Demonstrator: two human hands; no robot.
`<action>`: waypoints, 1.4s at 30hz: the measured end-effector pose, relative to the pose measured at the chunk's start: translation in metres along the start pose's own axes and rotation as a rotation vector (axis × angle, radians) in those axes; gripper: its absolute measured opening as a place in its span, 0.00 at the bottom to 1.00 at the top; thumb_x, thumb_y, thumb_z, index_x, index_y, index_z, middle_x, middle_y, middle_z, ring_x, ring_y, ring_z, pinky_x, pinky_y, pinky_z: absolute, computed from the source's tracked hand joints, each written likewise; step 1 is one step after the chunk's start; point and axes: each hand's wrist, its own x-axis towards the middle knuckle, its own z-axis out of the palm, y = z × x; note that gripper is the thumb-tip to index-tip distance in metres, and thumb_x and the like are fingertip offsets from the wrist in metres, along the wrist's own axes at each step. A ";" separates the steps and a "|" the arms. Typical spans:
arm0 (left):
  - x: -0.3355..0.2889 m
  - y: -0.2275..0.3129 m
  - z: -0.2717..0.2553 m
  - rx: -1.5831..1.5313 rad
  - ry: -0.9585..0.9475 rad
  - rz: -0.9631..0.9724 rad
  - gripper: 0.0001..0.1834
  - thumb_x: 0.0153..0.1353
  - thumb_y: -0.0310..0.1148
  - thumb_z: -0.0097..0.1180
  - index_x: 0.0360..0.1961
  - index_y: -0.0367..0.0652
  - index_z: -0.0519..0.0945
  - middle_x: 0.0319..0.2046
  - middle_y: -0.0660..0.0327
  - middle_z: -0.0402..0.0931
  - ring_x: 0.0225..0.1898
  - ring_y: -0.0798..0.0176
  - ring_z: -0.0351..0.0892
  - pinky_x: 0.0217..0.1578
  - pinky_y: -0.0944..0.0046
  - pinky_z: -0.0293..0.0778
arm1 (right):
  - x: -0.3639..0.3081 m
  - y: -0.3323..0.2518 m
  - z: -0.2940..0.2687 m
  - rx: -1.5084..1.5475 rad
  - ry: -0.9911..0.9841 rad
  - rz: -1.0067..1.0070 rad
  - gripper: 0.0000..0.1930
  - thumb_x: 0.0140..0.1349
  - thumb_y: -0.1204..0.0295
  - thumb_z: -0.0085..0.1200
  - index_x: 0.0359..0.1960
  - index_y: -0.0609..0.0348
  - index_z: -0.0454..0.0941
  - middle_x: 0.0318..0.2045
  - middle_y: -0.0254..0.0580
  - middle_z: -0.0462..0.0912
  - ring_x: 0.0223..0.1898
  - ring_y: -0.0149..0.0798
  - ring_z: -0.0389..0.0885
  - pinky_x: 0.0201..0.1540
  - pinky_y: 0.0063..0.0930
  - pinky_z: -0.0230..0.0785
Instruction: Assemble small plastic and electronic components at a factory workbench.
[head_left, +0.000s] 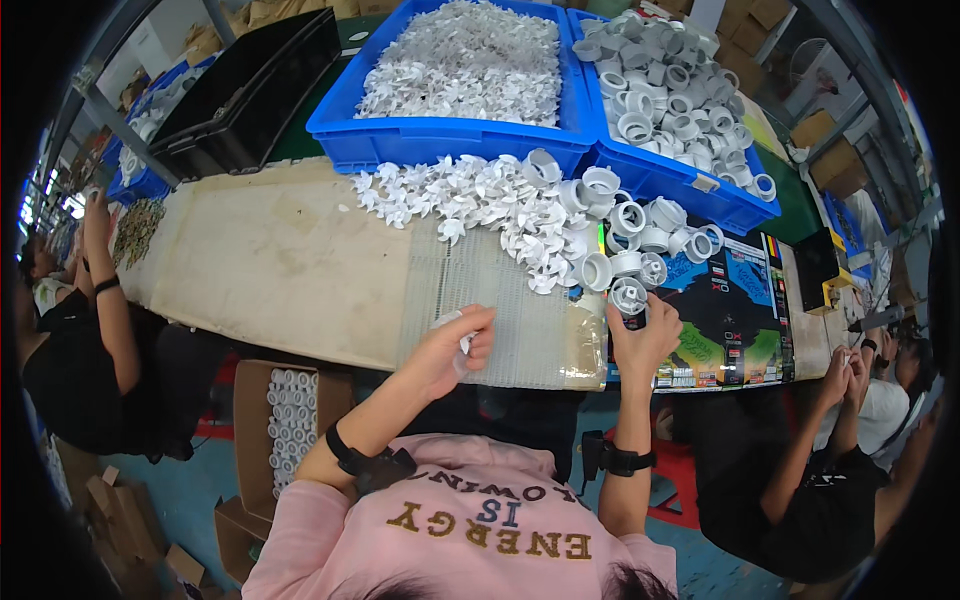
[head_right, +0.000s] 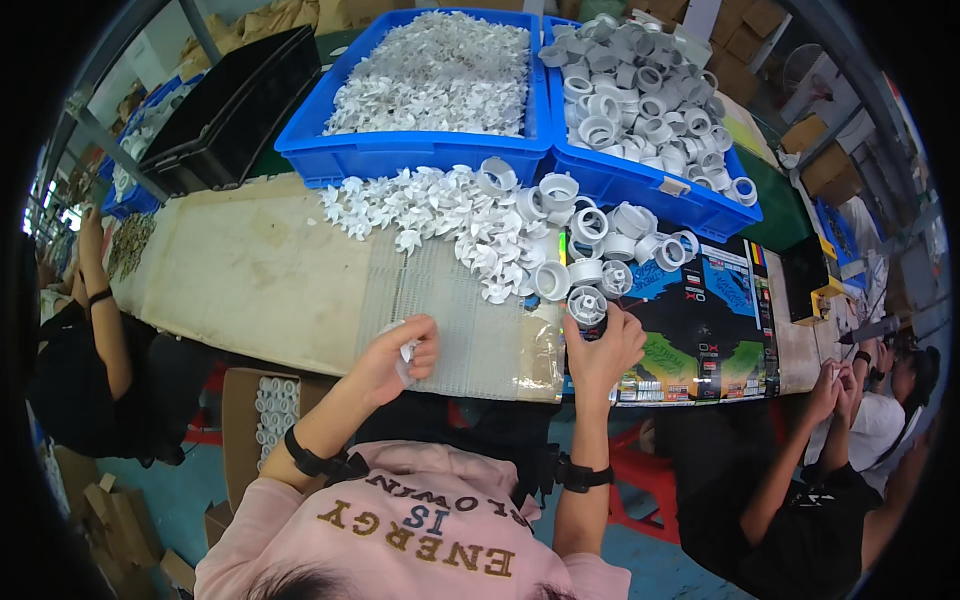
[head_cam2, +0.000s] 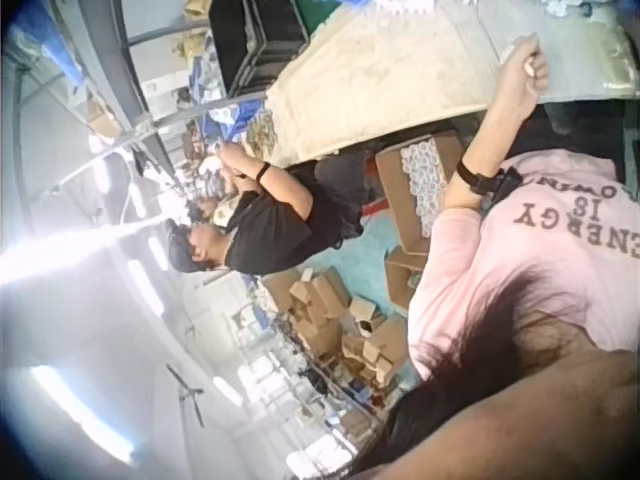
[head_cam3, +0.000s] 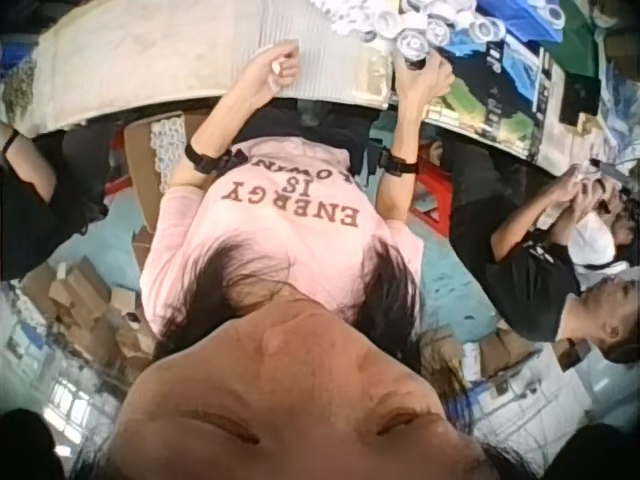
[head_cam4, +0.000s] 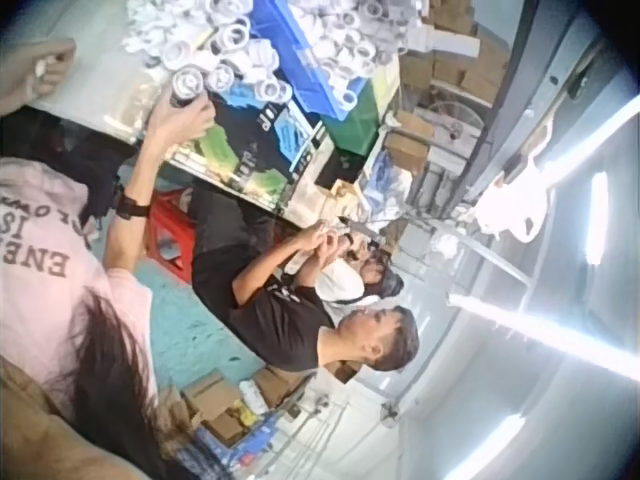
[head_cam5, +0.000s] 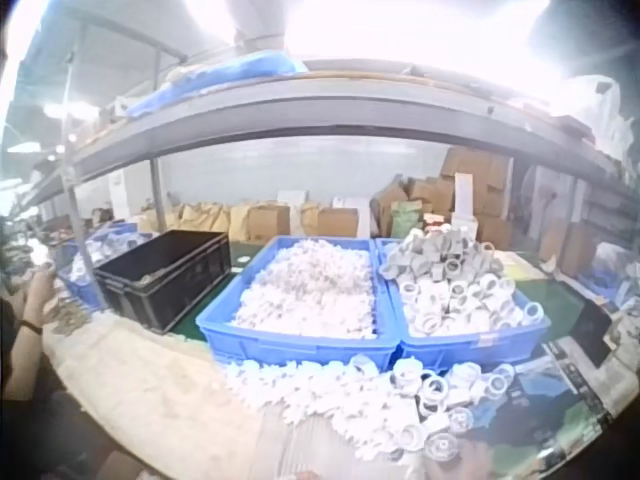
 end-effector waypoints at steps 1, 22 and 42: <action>0.000 -0.001 -0.004 -0.089 -0.087 -0.031 0.16 0.66 0.43 0.41 0.24 0.45 0.68 0.17 0.69 0.60 0.19 0.72 0.58 0.18 0.73 0.54 | -0.003 -0.001 -0.003 0.100 0.046 -0.057 0.29 0.41 0.64 0.67 0.45 0.64 0.72 0.37 0.49 0.71 0.43 0.52 0.69 0.46 0.43 0.61; -0.021 -0.009 0.019 -0.162 -0.189 -0.001 0.19 0.66 0.31 0.45 0.54 0.30 0.68 0.57 0.47 0.67 0.61 0.53 0.66 0.60 0.55 0.63 | -0.080 -0.102 -0.065 0.931 -0.595 -0.210 0.33 0.41 0.72 0.70 0.52 0.63 0.68 0.42 0.48 0.77 0.41 0.43 0.78 0.43 0.31 0.70; -0.038 -0.001 0.027 -0.065 -0.287 0.024 0.22 0.66 0.34 0.47 0.57 0.33 0.67 0.58 0.51 0.67 0.59 0.56 0.68 0.59 0.57 0.65 | -0.074 -0.113 -0.089 0.830 -0.542 -0.258 0.32 0.40 0.74 0.69 0.51 0.64 0.70 0.41 0.51 0.77 0.41 0.49 0.77 0.45 0.35 0.69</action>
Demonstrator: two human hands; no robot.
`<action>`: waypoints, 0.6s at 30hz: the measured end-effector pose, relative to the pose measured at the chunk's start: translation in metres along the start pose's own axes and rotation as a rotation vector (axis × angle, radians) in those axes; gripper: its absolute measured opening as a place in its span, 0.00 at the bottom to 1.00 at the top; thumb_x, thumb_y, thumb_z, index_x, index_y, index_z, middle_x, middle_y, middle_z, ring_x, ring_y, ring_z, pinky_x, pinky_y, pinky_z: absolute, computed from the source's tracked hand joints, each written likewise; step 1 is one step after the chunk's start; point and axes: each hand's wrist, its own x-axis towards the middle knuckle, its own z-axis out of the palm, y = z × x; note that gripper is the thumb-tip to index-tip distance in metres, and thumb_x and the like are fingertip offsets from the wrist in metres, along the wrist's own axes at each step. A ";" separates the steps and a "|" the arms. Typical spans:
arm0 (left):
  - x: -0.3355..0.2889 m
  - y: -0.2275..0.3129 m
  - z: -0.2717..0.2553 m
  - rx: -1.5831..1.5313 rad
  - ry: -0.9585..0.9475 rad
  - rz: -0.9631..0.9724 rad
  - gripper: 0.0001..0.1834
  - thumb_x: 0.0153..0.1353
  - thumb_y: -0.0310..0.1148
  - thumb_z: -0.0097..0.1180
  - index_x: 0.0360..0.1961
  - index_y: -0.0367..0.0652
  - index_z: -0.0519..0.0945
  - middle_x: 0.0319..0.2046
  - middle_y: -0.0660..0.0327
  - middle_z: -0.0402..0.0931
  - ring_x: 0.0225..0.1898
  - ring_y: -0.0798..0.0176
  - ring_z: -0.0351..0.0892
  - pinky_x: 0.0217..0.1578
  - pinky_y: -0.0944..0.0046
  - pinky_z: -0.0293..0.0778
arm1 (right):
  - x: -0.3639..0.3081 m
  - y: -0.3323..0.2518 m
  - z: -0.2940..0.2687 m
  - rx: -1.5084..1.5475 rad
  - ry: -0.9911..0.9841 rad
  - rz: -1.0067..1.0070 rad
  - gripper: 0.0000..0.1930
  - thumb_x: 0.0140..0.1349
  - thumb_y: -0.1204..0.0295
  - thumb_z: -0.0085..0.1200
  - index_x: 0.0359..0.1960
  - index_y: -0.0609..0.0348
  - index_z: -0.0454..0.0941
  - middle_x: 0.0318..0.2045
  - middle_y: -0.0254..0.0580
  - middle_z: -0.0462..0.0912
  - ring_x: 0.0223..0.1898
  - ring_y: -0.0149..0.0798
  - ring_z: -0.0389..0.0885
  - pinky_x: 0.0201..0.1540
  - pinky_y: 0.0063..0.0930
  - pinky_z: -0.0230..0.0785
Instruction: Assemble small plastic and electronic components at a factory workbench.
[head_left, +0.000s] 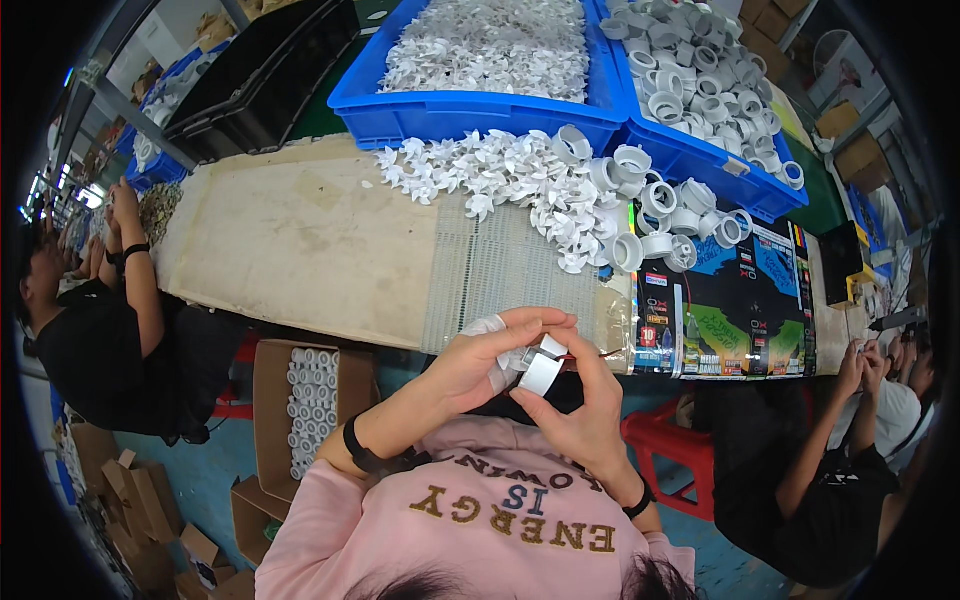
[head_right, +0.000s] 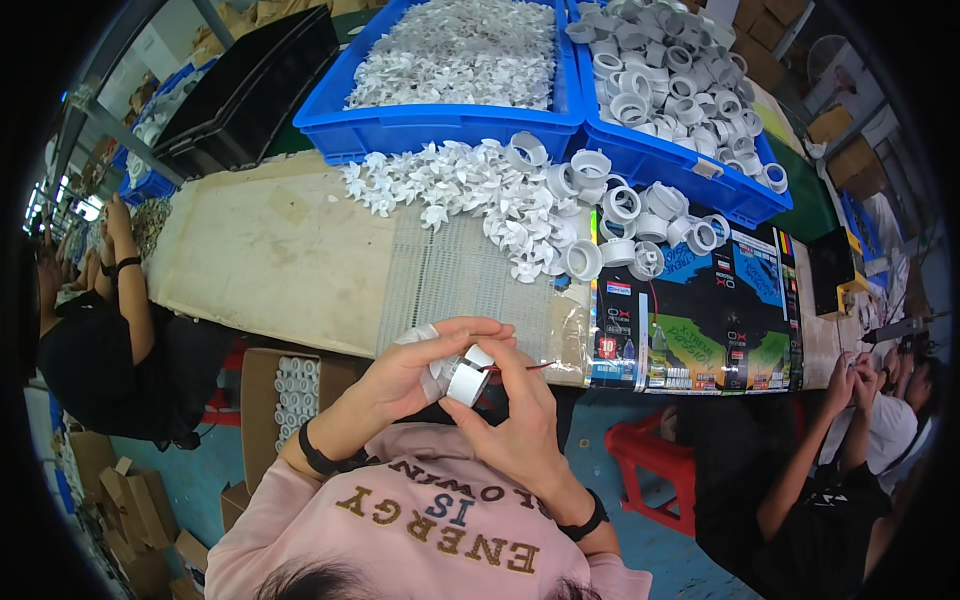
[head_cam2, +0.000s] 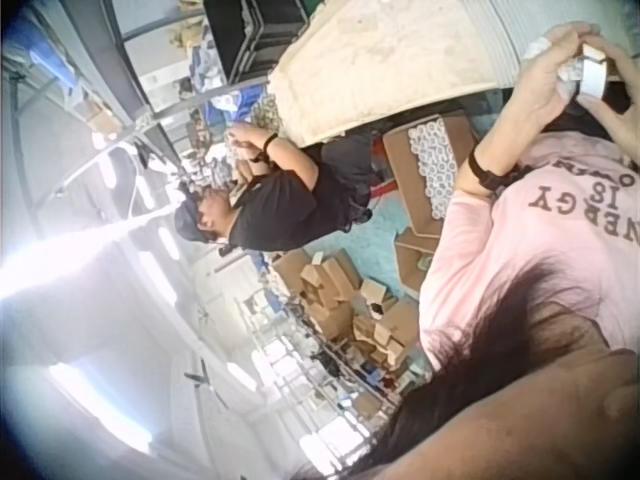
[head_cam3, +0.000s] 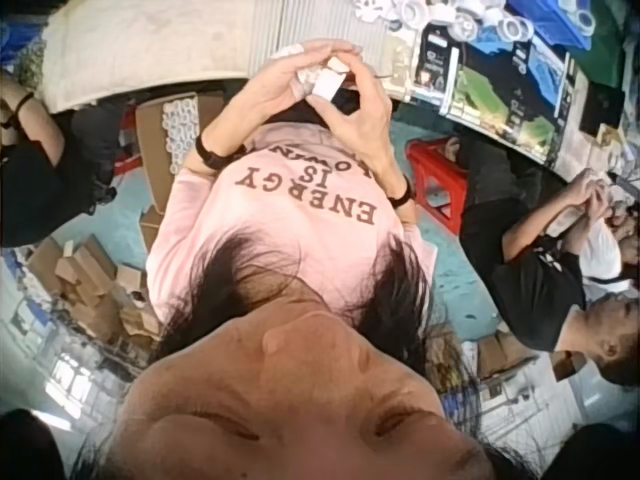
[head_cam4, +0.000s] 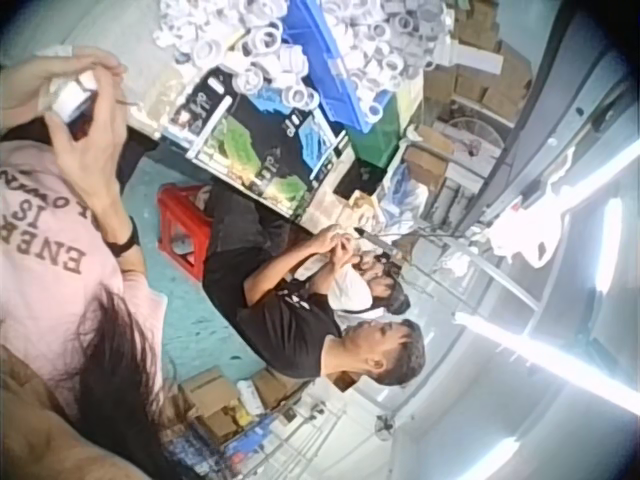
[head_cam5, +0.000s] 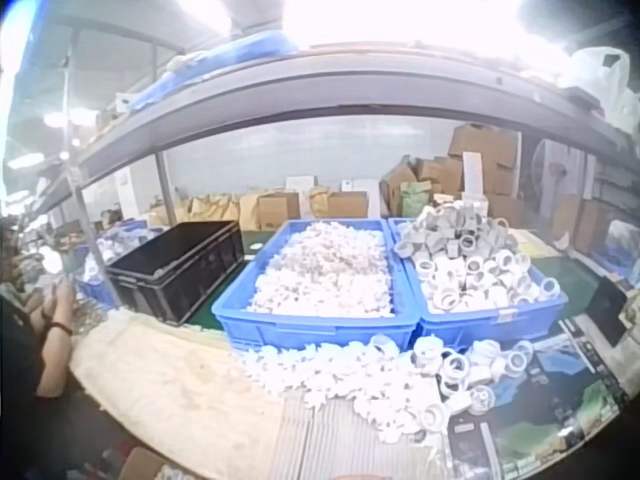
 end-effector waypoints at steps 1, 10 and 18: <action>-0.001 0.000 0.000 -0.004 0.002 0.001 0.22 0.66 0.34 0.47 0.57 0.33 0.67 0.58 0.51 0.67 0.59 0.56 0.68 0.59 0.57 0.65 | 0.001 0.000 0.001 0.000 -0.004 0.001 0.32 0.40 0.74 0.69 0.51 0.64 0.70 0.41 0.51 0.77 0.41 0.49 0.77 0.45 0.35 0.69; 0.007 -0.006 0.008 -0.204 0.172 -0.032 0.21 0.65 0.33 0.42 0.56 0.33 0.69 0.58 0.51 0.68 0.57 0.54 0.69 0.58 0.56 0.66 | 0.004 0.006 0.005 -0.030 -0.056 -0.117 0.31 0.40 0.76 0.69 0.50 0.64 0.71 0.44 0.50 0.77 0.43 0.50 0.76 0.46 0.36 0.68; 0.009 -0.014 0.001 -0.196 0.199 -0.023 0.21 0.61 0.30 0.41 0.54 0.32 0.69 0.56 0.48 0.68 0.56 0.54 0.70 0.57 0.55 0.67 | 0.003 0.017 0.006 -0.052 -0.016 -0.159 0.32 0.37 0.78 0.69 0.50 0.63 0.72 0.47 0.52 0.76 0.47 0.50 0.75 0.49 0.35 0.68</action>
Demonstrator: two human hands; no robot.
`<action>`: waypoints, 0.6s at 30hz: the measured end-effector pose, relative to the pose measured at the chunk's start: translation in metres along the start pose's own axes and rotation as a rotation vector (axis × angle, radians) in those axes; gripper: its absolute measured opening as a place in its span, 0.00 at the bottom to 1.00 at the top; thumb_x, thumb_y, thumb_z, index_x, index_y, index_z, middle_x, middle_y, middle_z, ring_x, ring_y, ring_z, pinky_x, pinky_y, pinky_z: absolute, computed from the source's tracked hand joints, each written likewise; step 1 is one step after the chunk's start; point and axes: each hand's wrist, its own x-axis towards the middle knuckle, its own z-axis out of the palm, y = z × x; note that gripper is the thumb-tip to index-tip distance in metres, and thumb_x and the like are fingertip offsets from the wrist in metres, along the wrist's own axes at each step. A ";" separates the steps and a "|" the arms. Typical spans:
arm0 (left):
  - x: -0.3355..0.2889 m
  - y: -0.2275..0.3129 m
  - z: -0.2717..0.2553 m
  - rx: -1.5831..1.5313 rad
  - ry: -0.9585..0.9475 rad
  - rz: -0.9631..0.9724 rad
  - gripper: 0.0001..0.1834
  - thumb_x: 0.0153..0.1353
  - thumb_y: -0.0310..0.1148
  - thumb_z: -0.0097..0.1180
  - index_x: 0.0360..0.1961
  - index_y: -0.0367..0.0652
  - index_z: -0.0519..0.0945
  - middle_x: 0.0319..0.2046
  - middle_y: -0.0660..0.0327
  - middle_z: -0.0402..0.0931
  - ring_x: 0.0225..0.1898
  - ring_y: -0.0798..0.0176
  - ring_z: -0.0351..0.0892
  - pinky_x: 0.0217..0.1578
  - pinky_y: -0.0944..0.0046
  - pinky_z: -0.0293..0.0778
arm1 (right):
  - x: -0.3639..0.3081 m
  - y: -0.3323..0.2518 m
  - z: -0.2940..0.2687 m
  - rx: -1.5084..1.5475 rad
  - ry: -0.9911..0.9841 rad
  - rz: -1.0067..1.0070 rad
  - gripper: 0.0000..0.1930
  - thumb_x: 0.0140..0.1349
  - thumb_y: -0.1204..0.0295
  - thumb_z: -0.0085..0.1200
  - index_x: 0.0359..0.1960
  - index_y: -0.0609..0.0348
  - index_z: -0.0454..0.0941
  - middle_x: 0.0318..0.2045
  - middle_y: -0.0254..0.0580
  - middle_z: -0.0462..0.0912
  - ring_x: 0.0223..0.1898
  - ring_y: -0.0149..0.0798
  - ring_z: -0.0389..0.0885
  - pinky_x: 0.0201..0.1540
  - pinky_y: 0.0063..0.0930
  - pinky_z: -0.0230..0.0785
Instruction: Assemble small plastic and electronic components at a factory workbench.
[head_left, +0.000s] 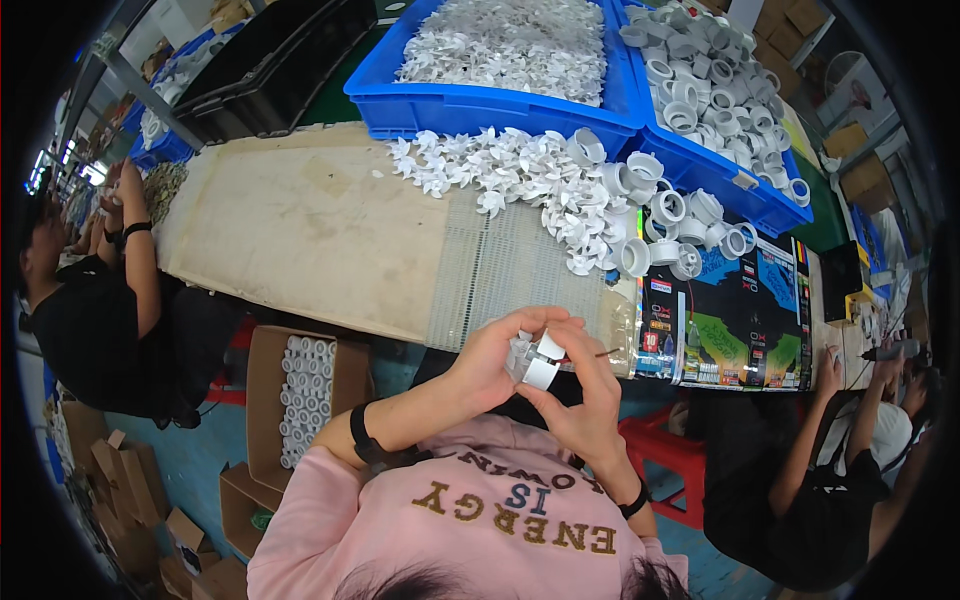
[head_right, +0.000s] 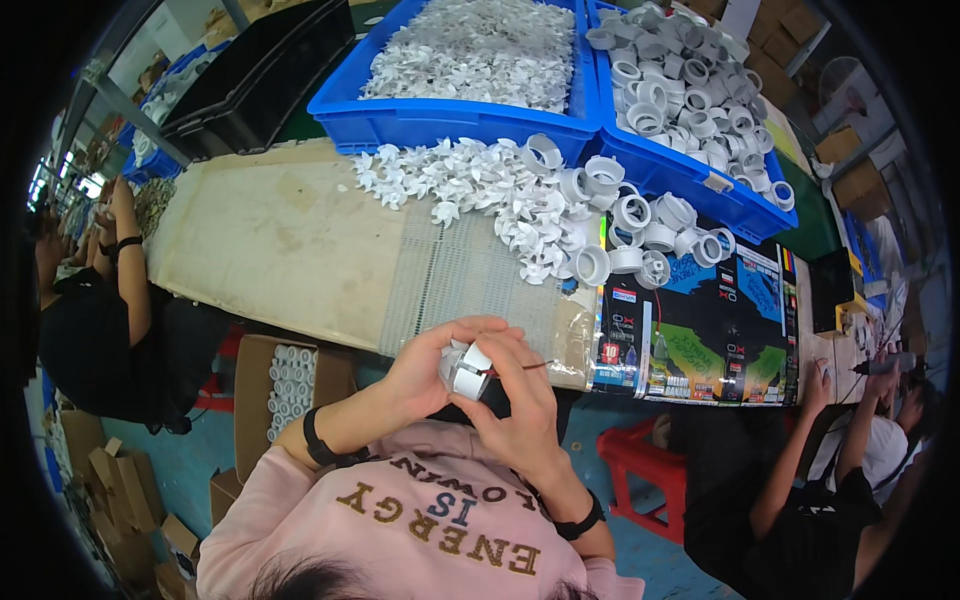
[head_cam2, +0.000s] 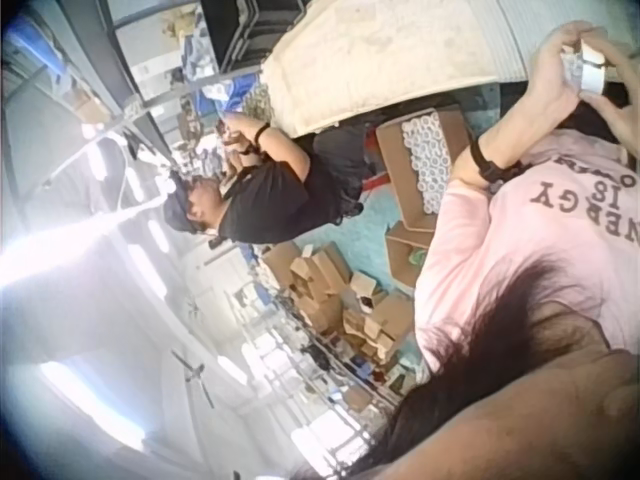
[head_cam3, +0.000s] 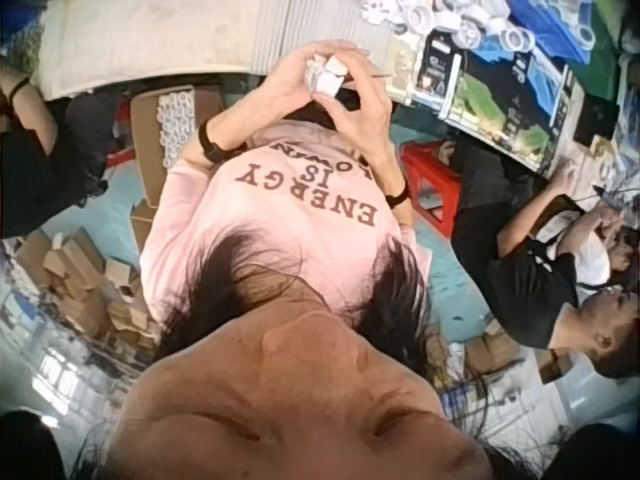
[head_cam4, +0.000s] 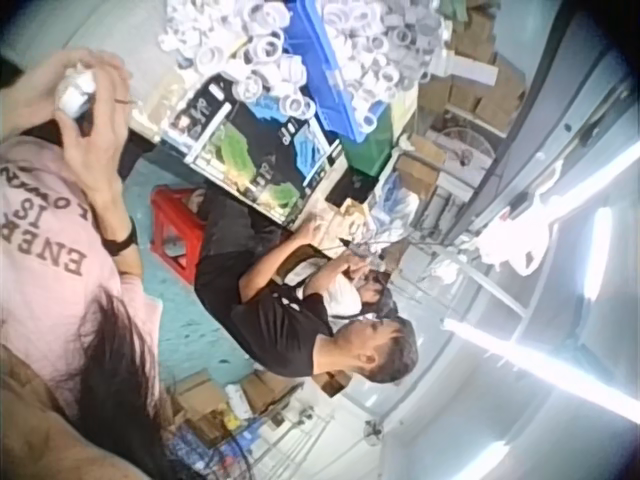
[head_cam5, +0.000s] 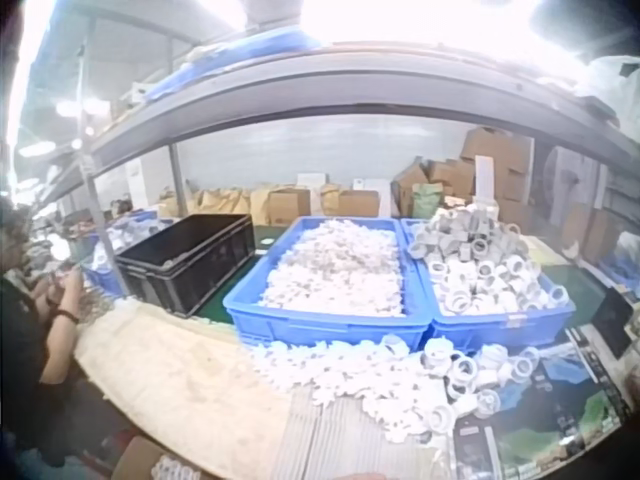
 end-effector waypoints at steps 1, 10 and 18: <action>-0.001 0.001 0.001 0.000 0.001 0.003 0.21 0.61 0.30 0.41 0.54 0.32 0.69 0.56 0.48 0.68 0.56 0.54 0.70 0.57 0.55 0.67 | 0.000 0.000 -0.002 0.002 -0.002 -0.002 0.32 0.37 0.78 0.69 0.50 0.63 0.72 0.47 0.52 0.76 0.47 0.50 0.75 0.49 0.35 0.68; -0.008 0.005 0.014 0.217 -0.031 0.255 0.22 0.60 0.28 0.37 0.55 0.30 0.66 0.56 0.45 0.68 0.61 0.52 0.65 0.60 0.56 0.64 | 0.002 -0.008 -0.007 0.110 -0.002 0.073 0.33 0.38 0.77 0.70 0.51 0.64 0.72 0.46 0.52 0.76 0.47 0.48 0.76 0.49 0.34 0.69; -0.012 0.005 0.013 0.273 -0.054 0.247 0.22 0.61 0.28 0.37 0.56 0.31 0.67 0.54 0.47 0.71 0.57 0.55 0.69 0.57 0.59 0.66 | 0.003 -0.009 -0.009 0.021 -0.017 0.019 0.33 0.39 0.74 0.71 0.51 0.66 0.72 0.43 0.47 0.77 0.43 0.39 0.77 0.47 0.29 0.69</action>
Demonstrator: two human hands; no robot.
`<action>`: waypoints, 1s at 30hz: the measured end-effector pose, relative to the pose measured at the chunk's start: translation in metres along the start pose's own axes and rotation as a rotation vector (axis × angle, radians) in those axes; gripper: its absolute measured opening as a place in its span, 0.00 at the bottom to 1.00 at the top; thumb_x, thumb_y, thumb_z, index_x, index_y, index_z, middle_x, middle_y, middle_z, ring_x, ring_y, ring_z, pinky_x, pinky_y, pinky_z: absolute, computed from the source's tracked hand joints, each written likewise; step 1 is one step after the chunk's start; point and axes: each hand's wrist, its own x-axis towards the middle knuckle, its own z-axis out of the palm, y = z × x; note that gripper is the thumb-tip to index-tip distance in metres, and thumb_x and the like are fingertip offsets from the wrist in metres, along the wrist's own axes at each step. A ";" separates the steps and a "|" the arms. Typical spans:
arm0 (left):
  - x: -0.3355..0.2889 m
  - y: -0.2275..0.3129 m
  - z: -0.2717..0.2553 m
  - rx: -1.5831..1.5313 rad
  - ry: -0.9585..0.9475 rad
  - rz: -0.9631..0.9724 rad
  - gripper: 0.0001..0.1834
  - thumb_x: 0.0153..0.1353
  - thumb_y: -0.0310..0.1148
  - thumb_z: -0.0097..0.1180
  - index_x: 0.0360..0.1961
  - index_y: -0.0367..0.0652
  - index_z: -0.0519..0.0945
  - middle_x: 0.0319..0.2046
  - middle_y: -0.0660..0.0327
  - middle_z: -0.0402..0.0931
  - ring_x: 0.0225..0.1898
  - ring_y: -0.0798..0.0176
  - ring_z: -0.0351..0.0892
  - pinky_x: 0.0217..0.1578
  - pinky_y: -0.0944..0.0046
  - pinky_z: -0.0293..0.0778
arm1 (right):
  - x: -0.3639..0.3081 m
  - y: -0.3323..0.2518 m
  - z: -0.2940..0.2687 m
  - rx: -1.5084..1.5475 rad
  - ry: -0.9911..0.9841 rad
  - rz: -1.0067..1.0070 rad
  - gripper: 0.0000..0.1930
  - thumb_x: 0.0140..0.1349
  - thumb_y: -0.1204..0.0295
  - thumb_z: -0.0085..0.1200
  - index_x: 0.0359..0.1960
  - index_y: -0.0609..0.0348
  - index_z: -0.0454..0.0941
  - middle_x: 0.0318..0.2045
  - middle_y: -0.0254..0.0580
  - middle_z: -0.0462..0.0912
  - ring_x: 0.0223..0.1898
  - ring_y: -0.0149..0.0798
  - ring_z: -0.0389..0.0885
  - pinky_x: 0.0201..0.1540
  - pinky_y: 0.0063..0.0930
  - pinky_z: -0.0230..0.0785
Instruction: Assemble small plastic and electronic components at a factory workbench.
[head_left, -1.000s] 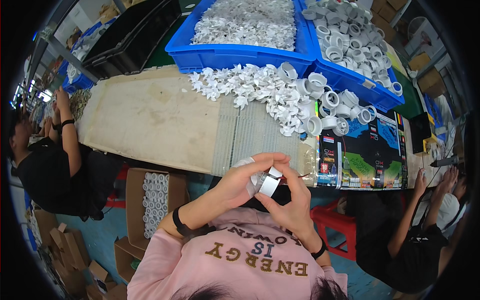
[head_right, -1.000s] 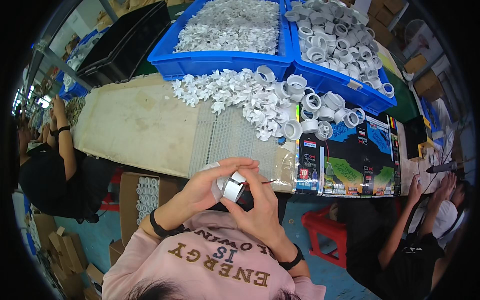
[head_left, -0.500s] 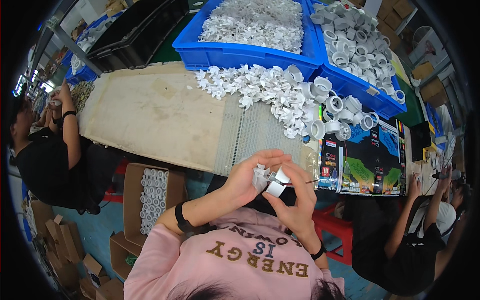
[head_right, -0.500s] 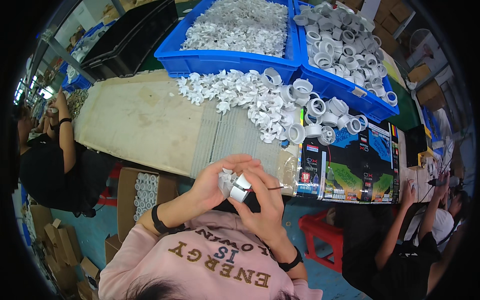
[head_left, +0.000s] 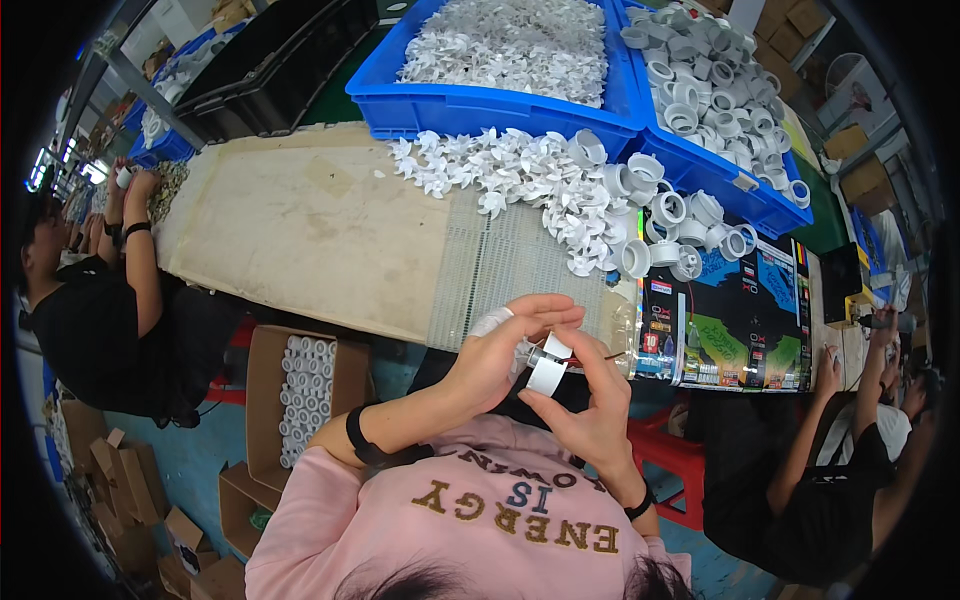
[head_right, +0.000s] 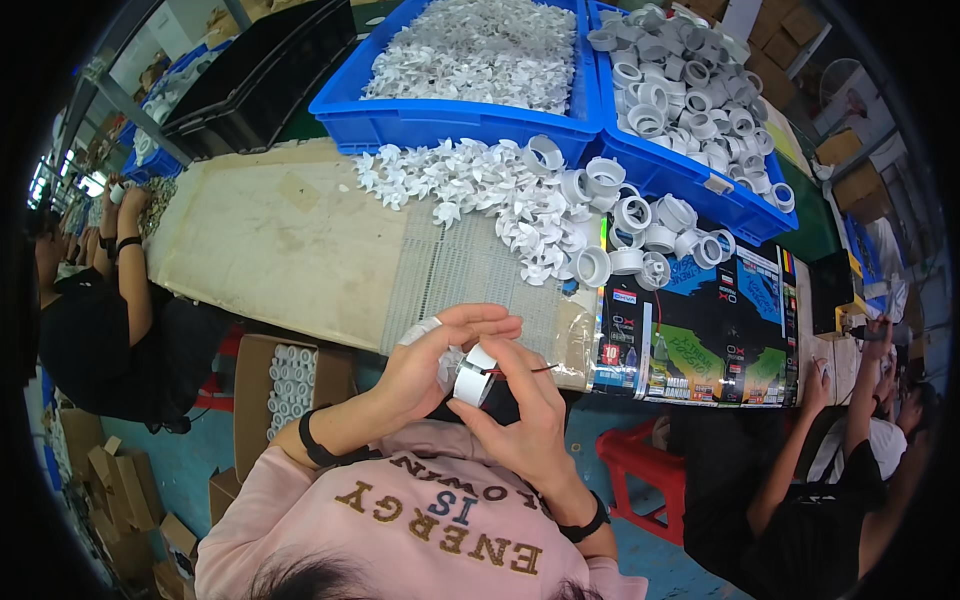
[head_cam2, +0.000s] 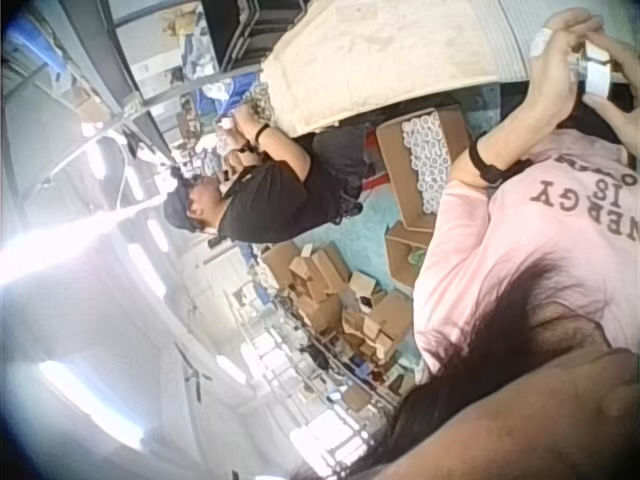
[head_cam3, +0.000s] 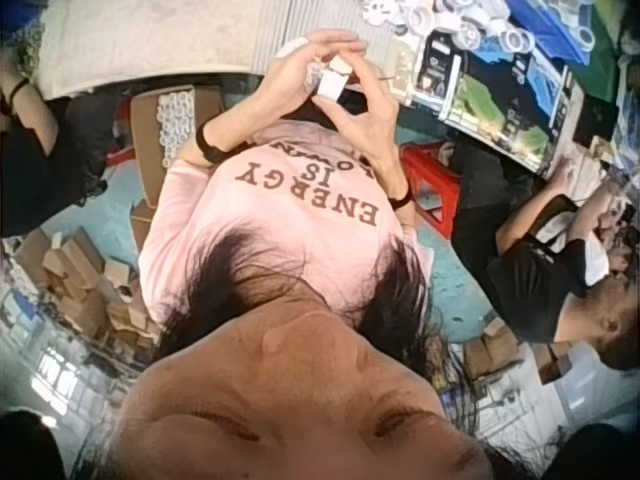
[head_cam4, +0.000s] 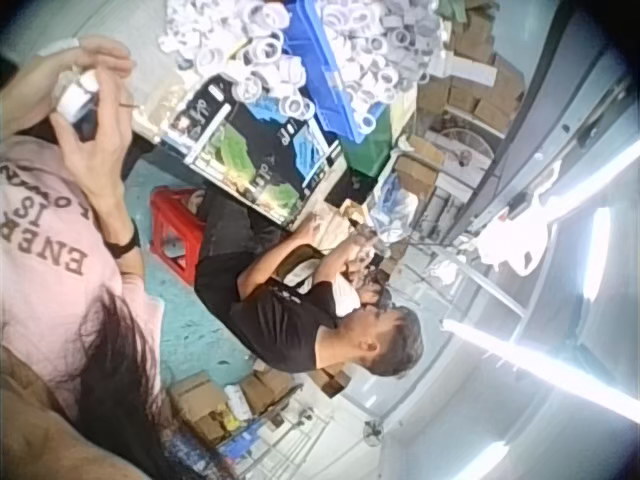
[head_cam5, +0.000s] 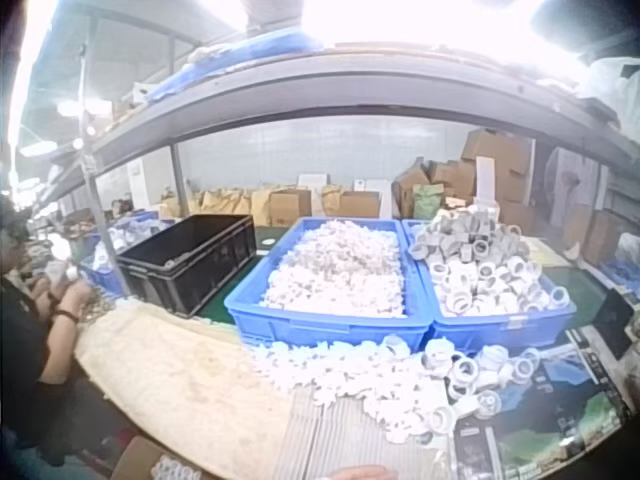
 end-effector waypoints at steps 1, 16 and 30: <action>0.000 -0.001 -0.001 0.000 0.000 0.000 0.22 0.61 0.28 0.37 0.56 0.31 0.67 0.54 0.47 0.71 0.57 0.55 0.69 0.57 0.59 0.66 | 0.000 0.000 0.000 0.000 0.000 0.000 0.33 0.39 0.74 0.71 0.51 0.66 0.72 0.43 0.47 0.77 0.43 0.39 0.77 0.47 0.29 0.69; -0.011 -0.020 -0.012 0.076 0.018 -0.086 0.24 0.64 0.37 0.34 0.56 0.34 0.69 0.55 0.51 0.70 0.56 0.57 0.70 0.58 0.58 0.65 | 0.004 -0.009 -0.006 -0.191 -0.233 -0.162 0.35 0.41 0.73 0.67 0.54 0.68 0.67 0.47 0.56 0.74 0.45 0.56 0.74 0.49 0.42 0.67; -0.026 0.022 -0.067 -0.004 -0.146 -0.300 0.19 0.60 0.34 0.53 0.49 0.34 0.70 0.47 0.44 0.74 0.48 0.46 0.77 0.45 0.54 0.76 | 0.026 0.066 -0.036 0.140 -0.137 0.256 0.31 0.48 0.68 0.66 0.56 0.59 0.69 0.33 0.42 0.82 0.29 0.29 0.77 0.36 0.27 0.71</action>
